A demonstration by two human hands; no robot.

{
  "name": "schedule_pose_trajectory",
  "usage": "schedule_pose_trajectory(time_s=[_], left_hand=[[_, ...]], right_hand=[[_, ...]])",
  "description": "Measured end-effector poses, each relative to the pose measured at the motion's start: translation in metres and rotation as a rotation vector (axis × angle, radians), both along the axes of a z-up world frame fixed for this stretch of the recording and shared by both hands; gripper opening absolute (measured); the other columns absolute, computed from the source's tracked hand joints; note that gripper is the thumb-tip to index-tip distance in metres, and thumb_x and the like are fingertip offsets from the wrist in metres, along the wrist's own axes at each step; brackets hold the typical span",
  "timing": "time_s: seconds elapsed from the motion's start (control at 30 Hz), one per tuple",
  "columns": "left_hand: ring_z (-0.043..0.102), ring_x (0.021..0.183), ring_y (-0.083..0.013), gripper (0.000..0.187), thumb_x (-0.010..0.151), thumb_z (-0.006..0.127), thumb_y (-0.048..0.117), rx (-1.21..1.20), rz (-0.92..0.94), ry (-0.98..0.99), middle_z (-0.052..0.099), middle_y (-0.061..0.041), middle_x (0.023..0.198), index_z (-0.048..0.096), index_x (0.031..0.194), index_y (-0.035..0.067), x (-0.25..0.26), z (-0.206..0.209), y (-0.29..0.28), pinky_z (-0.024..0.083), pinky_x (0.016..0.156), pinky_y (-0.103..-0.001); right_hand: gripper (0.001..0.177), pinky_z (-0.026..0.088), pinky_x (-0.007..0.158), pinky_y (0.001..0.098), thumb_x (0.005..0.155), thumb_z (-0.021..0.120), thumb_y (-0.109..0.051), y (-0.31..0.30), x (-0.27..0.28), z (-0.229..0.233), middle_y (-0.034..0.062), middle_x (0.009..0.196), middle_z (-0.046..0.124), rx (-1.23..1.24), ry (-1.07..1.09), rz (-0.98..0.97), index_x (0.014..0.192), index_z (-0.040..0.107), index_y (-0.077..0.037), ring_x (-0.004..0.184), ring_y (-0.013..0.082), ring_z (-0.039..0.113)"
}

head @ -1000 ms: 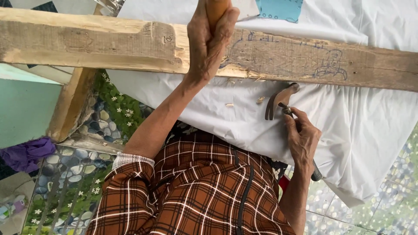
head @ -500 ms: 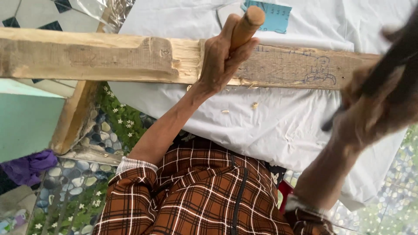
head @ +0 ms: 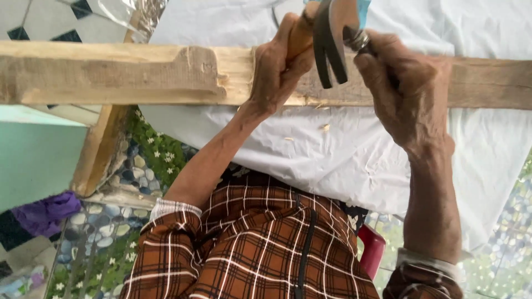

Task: Carving a design into a wooden plank using a hammer and chisel

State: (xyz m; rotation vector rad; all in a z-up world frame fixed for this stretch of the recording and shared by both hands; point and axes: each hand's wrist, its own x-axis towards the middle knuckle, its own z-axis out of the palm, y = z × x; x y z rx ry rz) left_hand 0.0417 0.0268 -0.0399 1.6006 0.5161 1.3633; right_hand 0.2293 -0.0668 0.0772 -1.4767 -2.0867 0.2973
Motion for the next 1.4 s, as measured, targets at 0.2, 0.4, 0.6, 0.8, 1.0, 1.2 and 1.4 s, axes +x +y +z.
schedule_pose_trajectory(time_s=[0.2,0.4,0.6,0.8,1.0,1.2,1.4], left_hand=[[0.043,0.053,-0.0101,0.026,0.111,0.058,0.033,-0.011,0.122,0.010,0.048,0.000,0.068,0.051,0.127,0.013,-0.007,0.007,0.005,0.037,0.050,-0.029],[0.037,0.049,-0.0088,0.038,0.105,0.050,0.049,-0.045,0.310,-0.125,0.038,0.006,0.060,0.047,0.081,0.019,0.010,-0.059,0.065,0.034,0.041,-0.026],[0.029,0.041,-0.0078,0.021,0.085,0.058,0.005,-0.356,0.296,-0.345,0.037,0.003,0.049,0.050,0.065,0.009,-0.007,-0.066,0.084,0.025,0.036,-0.025],[0.023,0.040,-0.0080,0.045,0.101,0.056,0.044,-0.278,0.256,-0.369,0.029,0.003,0.055,0.038,0.071,0.014,-0.012,-0.057,0.073,0.020,0.036,-0.026],[0.041,0.043,-0.0073,0.056,0.103,0.049,0.064,-0.195,-0.050,-0.099,0.045,0.006,0.060,0.058,0.107,0.010,-0.002,-0.031,0.034,0.042,0.033,-0.027],[0.033,0.040,-0.0075,0.040,0.107,0.058,0.046,-0.250,-0.281,-0.286,0.044,0.004,0.059,0.058,0.103,0.006,-0.021,-0.014,0.043,0.027,0.032,-0.024],[0.056,0.054,-0.0054,0.048,0.099,0.058,0.049,-0.169,0.191,0.307,0.067,0.001,0.075,0.061,0.120,0.006,-0.038,-0.012,0.018,0.051,0.041,-0.023]], right_hand=[[0.030,0.047,0.047,0.0286,0.120,0.050,-0.017,-0.044,0.010,-0.043,0.0094,0.079,0.063,0.020,0.128,-0.136,0.118,0.069,0.006,0.057,0.0129,0.052],[0.028,0.031,0.033,0.0255,0.115,0.053,-0.017,-0.113,0.031,-0.117,0.0031,0.062,0.051,-0.192,0.172,-0.370,0.122,0.069,0.005,0.042,0.0108,0.039],[0.033,0.037,0.038,0.0257,0.110,0.057,-0.019,-0.151,0.029,-0.147,0.0090,0.080,0.066,-0.302,0.266,-0.569,0.133,0.068,0.003,0.051,0.0117,0.044],[0.031,0.042,0.048,0.0244,0.105,0.061,-0.016,-0.151,0.021,-0.146,0.0125,0.122,0.074,-0.321,0.294,-0.591,0.129,0.070,0.001,0.055,0.0097,0.048],[0.037,0.040,0.058,0.0307,0.107,0.061,-0.029,-0.148,0.016,-0.142,0.0084,0.073,0.063,-0.402,0.118,-0.627,0.139,0.066,-0.011,0.059,0.0156,0.049],[0.033,0.043,0.062,0.0347,0.106,0.059,-0.031,-0.144,0.015,-0.143,0.0072,0.067,0.059,-0.432,0.060,-0.667,0.136,0.065,-0.017,0.057,0.0197,0.052],[0.035,0.042,0.056,0.0348,0.109,0.056,-0.032,-0.146,0.016,-0.145,0.0094,0.071,0.064,-0.410,0.001,-0.642,0.139,0.061,-0.016,0.055,0.0201,0.054]])
